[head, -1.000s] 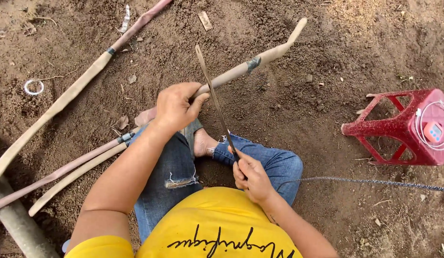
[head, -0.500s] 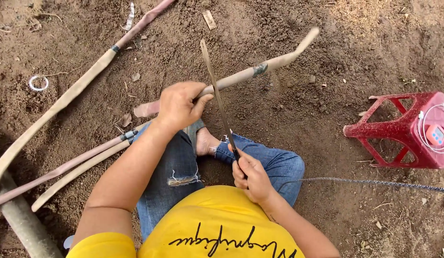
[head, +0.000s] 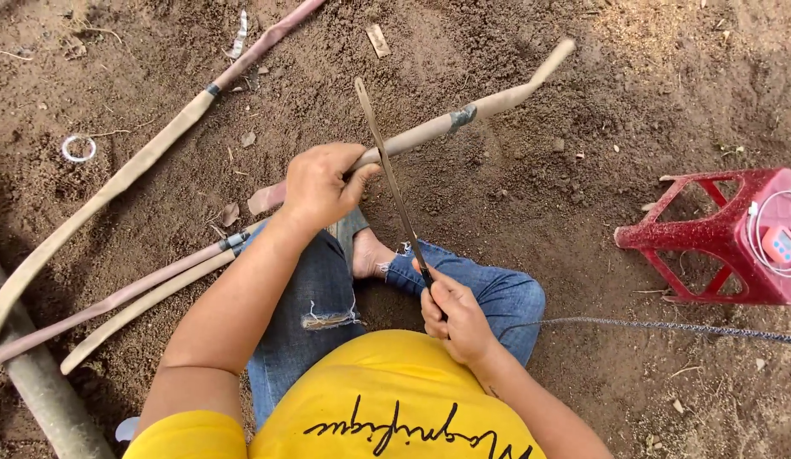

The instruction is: The person sits on the ground and uses a metal file to sharpen the end of a curved bamboo stick. They hold the stick with their left hand and rub the file against the tip with their right hand, occasionally rotating the stick to work on different sides.

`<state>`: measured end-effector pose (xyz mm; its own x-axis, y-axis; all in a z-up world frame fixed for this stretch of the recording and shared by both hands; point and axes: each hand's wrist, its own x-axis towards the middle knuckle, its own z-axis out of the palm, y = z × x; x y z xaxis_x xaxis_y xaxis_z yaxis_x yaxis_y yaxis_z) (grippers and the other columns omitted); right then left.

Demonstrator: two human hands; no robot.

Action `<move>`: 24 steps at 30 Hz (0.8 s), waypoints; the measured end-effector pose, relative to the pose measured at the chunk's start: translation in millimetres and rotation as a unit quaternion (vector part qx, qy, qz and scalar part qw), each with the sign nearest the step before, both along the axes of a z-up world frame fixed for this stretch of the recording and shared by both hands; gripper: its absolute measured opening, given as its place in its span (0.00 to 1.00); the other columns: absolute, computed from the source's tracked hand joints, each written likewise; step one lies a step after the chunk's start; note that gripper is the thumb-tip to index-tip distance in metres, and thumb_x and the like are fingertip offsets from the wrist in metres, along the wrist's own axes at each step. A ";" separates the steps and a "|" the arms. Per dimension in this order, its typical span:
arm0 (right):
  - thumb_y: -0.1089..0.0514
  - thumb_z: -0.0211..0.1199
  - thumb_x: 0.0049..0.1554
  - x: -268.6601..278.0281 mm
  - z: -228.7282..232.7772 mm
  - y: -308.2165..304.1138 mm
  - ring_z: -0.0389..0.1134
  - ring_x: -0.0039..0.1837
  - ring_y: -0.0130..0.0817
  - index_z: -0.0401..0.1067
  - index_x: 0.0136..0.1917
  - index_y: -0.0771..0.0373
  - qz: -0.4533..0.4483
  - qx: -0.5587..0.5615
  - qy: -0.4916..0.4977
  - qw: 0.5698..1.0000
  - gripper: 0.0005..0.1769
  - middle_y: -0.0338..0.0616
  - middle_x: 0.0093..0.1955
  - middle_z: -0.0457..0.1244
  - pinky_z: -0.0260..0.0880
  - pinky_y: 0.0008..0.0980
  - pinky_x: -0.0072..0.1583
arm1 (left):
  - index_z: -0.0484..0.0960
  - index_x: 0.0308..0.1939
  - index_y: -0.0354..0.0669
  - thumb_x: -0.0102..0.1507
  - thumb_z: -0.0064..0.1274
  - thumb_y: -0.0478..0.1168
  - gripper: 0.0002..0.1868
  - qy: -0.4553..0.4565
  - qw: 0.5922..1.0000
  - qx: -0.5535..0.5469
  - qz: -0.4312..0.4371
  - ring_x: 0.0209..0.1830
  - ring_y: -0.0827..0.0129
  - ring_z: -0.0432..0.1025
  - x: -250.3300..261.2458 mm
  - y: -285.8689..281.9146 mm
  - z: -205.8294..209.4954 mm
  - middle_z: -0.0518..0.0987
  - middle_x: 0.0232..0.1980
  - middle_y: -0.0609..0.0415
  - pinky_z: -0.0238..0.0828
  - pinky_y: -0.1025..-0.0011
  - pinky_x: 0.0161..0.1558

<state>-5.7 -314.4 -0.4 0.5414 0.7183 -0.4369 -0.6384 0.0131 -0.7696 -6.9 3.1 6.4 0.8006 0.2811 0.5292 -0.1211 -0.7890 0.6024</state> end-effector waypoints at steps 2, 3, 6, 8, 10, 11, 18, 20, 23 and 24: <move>0.52 0.47 0.72 6.9 2.4 2.5 0.49 0.25 0.21 0.62 0.82 0.60 -0.013 0.000 -0.004 1.000 0.28 0.36 0.29 0.50 0.51 0.20 0.28 | 0.86 0.44 0.46 0.70 0.62 0.49 0.11 -0.017 0.999 0.029 -0.014 0.36 0.52 0.82 4.2 -2.4 2.0 0.83 0.33 0.52 0.79 0.59 0.41; 0.53 0.47 0.72 6.7 3.3 2.6 0.49 0.25 0.21 0.63 0.82 0.59 -0.025 -0.001 -0.005 1.000 0.28 0.36 0.29 0.50 0.50 0.20 0.28 | 0.85 0.45 0.46 0.70 0.62 0.49 0.11 -0.031 0.997 0.059 -0.028 0.35 0.52 0.81 3.7 -4.7 1.9 0.82 0.32 0.52 0.79 0.58 0.40; 0.53 0.46 0.73 26.5 5.9 19.8 0.49 0.25 0.21 0.61 0.82 0.61 -0.032 0.026 -0.010 0.999 0.28 0.36 0.29 0.51 0.50 0.19 0.28 | 0.84 0.45 0.49 0.71 0.58 0.50 0.10 -0.031 0.991 0.100 -0.088 0.35 0.56 0.81 3.5 -22.4 3.8 0.81 0.31 0.54 0.80 0.62 0.39; 0.53 0.47 0.73 23.4 11.4 26.7 0.49 0.25 0.21 0.61 0.82 0.62 -0.032 0.029 -0.009 0.999 0.28 0.36 0.30 0.50 0.50 0.18 0.28 | 0.84 0.44 0.49 0.71 0.58 0.50 0.11 -0.030 0.991 0.100 -0.082 0.34 0.55 0.81 4.7 -20.4 2.9 0.80 0.31 0.54 0.80 0.61 0.39; 0.52 0.47 0.73 22.3 15.0 31.6 0.49 0.25 0.20 0.61 0.82 0.62 -0.030 0.037 -0.008 0.999 0.28 0.35 0.30 0.50 0.50 0.18 0.28 | 0.84 0.44 0.48 0.71 0.59 0.51 0.12 -0.028 0.991 0.104 -0.074 0.34 0.55 0.81 4.8 -14.8 3.3 0.80 0.31 0.53 0.80 0.60 0.38; 0.52 0.47 0.73 19.7 16.6 28.6 0.49 0.25 0.21 0.61 0.82 0.61 -0.027 0.028 -0.002 0.999 0.28 0.35 0.30 0.50 0.50 0.19 0.28 | 0.84 0.44 0.48 0.71 0.58 0.50 0.11 -0.023 0.992 0.095 -0.075 0.33 0.57 0.81 2.5 -14.6 2.8 0.80 0.31 0.54 0.80 0.62 0.38; 0.52 0.47 0.71 -3.4 -2.5 -0.9 0.48 0.24 0.21 0.62 0.82 0.60 -0.029 0.019 0.026 0.999 0.28 0.35 0.29 0.48 0.51 0.19 0.28 | 0.85 0.44 0.47 0.73 0.58 0.48 0.10 -0.031 0.998 0.041 -0.030 0.33 0.59 0.81 -0.3 0.6 -1.0 0.81 0.30 0.56 0.79 0.66 0.39; 0.52 0.47 0.72 -1.9 4.7 1.9 0.48 0.24 0.21 0.61 0.82 0.61 -0.030 0.019 0.026 0.999 0.28 0.36 0.29 0.49 0.50 0.20 0.28 | 0.85 0.44 0.47 0.71 0.60 0.47 0.09 -0.038 0.997 0.055 -0.048 0.34 0.57 0.81 0.4 -10.4 -1.7 0.82 0.31 0.55 0.79 0.63 0.39; 0.52 0.45 0.73 12.8 7.7 14.8 0.48 0.25 0.22 0.60 0.83 0.62 -0.024 0.033 0.014 0.999 0.29 0.36 0.30 0.50 0.50 0.21 0.28 | 0.85 0.44 0.46 0.69 0.62 0.46 0.09 -0.048 0.994 0.075 -0.064 0.33 0.56 0.81 5.2 -12.6 6.5 0.82 0.30 0.54 0.79 0.62 0.38; 0.51 0.45 0.73 15.6 7.9 16.5 0.48 0.25 0.22 0.59 0.83 0.63 -0.020 0.036 0.010 0.999 0.29 0.36 0.30 0.50 0.50 0.21 0.29 | 0.85 0.43 0.45 0.70 0.61 0.46 0.09 -0.042 0.995 0.070 -0.066 0.33 0.57 0.81 3.8 -15.0 8.6 0.81 0.30 0.55 0.79 0.62 0.38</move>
